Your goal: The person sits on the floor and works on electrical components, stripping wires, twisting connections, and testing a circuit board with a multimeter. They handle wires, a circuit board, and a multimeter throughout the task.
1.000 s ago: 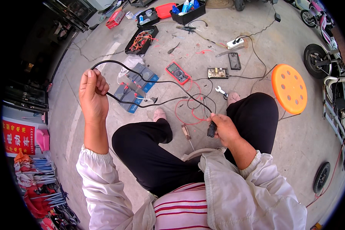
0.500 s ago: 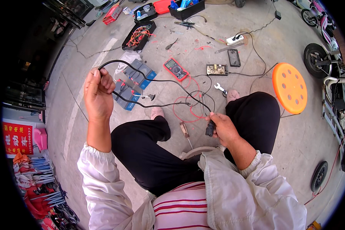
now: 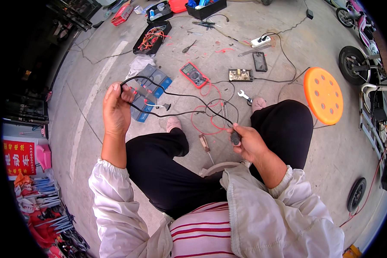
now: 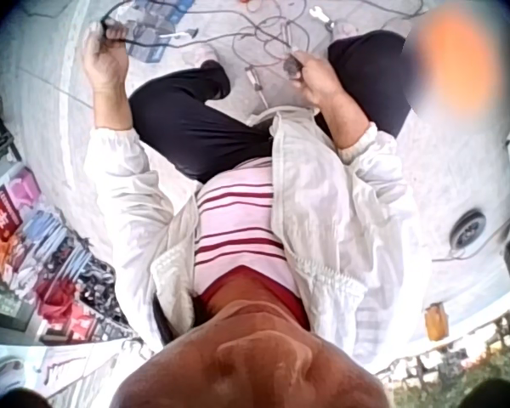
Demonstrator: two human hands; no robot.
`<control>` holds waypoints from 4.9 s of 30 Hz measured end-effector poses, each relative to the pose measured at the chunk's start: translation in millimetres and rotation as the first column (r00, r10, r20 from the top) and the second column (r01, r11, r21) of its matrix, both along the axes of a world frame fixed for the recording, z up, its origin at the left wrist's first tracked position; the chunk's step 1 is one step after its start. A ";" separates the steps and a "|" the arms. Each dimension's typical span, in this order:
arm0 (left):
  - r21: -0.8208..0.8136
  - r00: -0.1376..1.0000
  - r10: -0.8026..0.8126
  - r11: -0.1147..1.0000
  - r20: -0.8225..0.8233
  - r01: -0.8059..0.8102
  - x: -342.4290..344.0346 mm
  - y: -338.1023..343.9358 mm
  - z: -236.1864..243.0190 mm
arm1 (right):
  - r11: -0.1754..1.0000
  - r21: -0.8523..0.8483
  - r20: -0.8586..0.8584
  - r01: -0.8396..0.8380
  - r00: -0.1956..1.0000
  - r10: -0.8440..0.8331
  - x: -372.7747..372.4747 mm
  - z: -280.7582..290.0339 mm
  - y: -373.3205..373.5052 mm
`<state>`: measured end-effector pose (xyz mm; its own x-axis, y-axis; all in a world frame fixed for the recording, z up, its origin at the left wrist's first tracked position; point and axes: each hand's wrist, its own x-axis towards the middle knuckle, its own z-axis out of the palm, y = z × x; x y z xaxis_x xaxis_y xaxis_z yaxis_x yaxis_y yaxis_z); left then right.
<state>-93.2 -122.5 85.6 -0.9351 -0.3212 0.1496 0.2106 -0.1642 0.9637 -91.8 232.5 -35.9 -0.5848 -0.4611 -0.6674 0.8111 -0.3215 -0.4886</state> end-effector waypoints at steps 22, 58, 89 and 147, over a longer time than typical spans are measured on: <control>0.091 0.996 -0.086 0.992 0.026 0.084 7.1 13.4 -38.2 | 0.997 -0.056 0.068 0.053 0.996 -0.049 -3.4 7.7 3.0; -0.421 0.990 -0.070 0.899 0.126 0.118 -6.3 24.3 -28.1 | 0.517 0.831 0.020 -0.204 0.941 0.339 -11.7 -331.9 -10.9; -0.348 0.961 0.225 0.898 -0.163 -0.270 -15.4 3.3 -16.3 | 0.700 0.695 -0.338 -0.165 0.784 0.520 -110.1 -201.2 -74.2; -0.521 0.938 -0.345 0.797 0.025 0.307 -40.6 85.3 -32.9 | 0.895 0.425 -0.905 0.135 0.073 0.419 -82.7 116.0 -84.0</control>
<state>-133.8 -37.2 52.6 -0.9519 0.1409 0.2720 0.3015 0.2749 0.9130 -174.5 148.5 80.2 -0.7646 -0.5551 0.3276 -0.4671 0.1270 -0.8750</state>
